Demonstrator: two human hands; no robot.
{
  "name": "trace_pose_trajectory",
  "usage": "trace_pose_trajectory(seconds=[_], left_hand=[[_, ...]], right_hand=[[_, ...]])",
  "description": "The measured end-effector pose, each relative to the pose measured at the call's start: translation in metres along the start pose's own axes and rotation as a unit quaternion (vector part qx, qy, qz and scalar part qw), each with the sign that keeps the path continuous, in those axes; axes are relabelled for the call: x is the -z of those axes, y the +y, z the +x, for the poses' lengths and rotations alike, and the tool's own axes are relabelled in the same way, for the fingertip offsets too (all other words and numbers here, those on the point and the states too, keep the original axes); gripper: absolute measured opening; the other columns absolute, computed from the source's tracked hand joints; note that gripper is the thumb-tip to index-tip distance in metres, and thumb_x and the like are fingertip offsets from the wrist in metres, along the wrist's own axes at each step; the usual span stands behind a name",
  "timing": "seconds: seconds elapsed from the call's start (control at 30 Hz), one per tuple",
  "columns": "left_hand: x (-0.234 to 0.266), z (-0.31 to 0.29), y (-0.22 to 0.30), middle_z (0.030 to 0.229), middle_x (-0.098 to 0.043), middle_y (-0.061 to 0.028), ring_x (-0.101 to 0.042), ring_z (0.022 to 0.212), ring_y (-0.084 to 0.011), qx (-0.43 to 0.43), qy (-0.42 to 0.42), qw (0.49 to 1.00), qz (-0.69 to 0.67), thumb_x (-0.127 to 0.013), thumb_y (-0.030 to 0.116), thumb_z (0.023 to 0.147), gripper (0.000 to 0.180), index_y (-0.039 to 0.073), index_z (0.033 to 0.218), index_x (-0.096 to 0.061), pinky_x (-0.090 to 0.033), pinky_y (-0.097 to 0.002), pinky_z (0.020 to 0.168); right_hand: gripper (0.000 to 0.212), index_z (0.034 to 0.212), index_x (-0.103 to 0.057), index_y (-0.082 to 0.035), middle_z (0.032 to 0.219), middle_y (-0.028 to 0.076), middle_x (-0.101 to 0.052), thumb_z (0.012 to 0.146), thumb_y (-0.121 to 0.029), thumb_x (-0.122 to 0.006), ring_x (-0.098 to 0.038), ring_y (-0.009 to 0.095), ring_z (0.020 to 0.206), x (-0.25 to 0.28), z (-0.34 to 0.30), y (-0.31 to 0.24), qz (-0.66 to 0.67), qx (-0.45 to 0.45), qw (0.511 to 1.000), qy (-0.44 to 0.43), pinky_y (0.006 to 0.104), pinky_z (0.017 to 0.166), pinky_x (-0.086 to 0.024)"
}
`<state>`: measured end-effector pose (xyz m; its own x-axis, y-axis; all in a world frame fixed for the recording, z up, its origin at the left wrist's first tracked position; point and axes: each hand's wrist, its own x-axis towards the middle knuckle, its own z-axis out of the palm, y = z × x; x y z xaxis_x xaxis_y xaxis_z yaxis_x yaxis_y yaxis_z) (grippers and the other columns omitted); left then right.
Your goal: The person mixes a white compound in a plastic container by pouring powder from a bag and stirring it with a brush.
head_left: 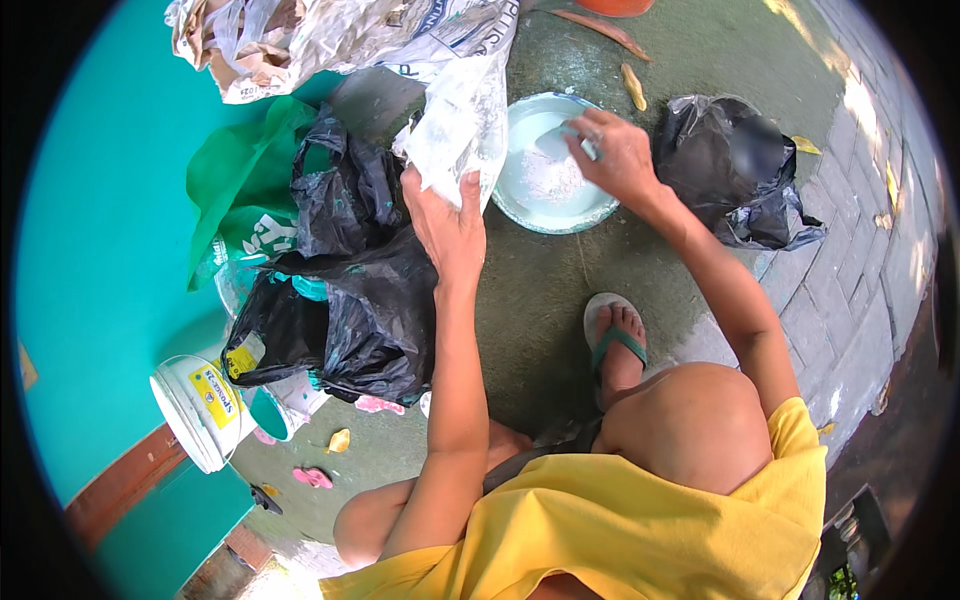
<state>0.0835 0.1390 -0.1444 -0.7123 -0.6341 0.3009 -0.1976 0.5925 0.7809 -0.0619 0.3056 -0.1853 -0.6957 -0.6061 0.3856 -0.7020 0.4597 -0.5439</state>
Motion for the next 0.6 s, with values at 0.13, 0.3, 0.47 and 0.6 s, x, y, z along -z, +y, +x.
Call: trace_pose_trajectory(seconds=[0.13, 0.3, 0.47, 0.6], left_hand=[[0.007, -0.008, 0.005, 0.113, -0.049, -0.0232, -0.049, 0.108, -0.0376, 0.048, 0.019, 0.998, -0.040, -0.056, 0.049, 0.091, 0.063, -0.002, 0.123, -0.039, -0.037, -0.0469, 0.092], [0.008, -0.014, 0.002, 0.113, -0.050, -0.0235, -0.050, 0.107, -0.0375, 0.038, 0.022, 0.998, -0.046, -0.054, 0.051, 0.091, 0.064, -0.002, 0.124, -0.037, -0.037, -0.0461, 0.092], [0.006, -0.017, 0.005, 0.112, -0.050, -0.0236, -0.050, 0.107, -0.0372, 0.033, 0.014, 0.998, -0.045, -0.054, 0.051, 0.091, 0.066, -0.002, 0.125, -0.037, -0.037, -0.0461, 0.091], [0.003, -0.020, 0.006, 0.119, -0.049, -0.0247, -0.049, 0.112, -0.0354, 0.055, -0.006, 0.997, -0.052, -0.053, 0.051, 0.092, 0.070, -0.004, 0.132, -0.032, -0.035, -0.0434, 0.096]], right_hand=[[0.015, 0.092, -0.069, -0.007, 0.082, 0.009, -0.063, 0.081, -0.017, -0.063, -0.064, 0.027, 0.078, 0.000, 0.012, 0.024, -0.046, -0.009, 0.999, 0.009, 0.0386, 0.065, -0.052], [0.013, 0.089, -0.069, -0.007, 0.080, 0.009, -0.064, 0.080, -0.016, -0.064, -0.064, 0.029, 0.069, -0.009, -0.003, 0.005, 0.030, -0.021, 0.998, 0.044, 0.0373, 0.060, -0.051], [0.016, 0.090, -0.069, -0.008, 0.080, 0.008, -0.065, 0.081, -0.020, -0.064, -0.065, 0.028, 0.071, -0.009, -0.008, 0.016, -0.024, -0.074, 0.996, 0.041, 0.0363, 0.061, -0.052], [0.015, 0.091, -0.069, -0.009, 0.082, 0.008, -0.064, 0.080, -0.018, -0.065, -0.065, 0.028, 0.073, 0.005, -0.007, 0.036, -0.068, -0.064, 0.994, 0.060, 0.0371, 0.061, -0.052]])
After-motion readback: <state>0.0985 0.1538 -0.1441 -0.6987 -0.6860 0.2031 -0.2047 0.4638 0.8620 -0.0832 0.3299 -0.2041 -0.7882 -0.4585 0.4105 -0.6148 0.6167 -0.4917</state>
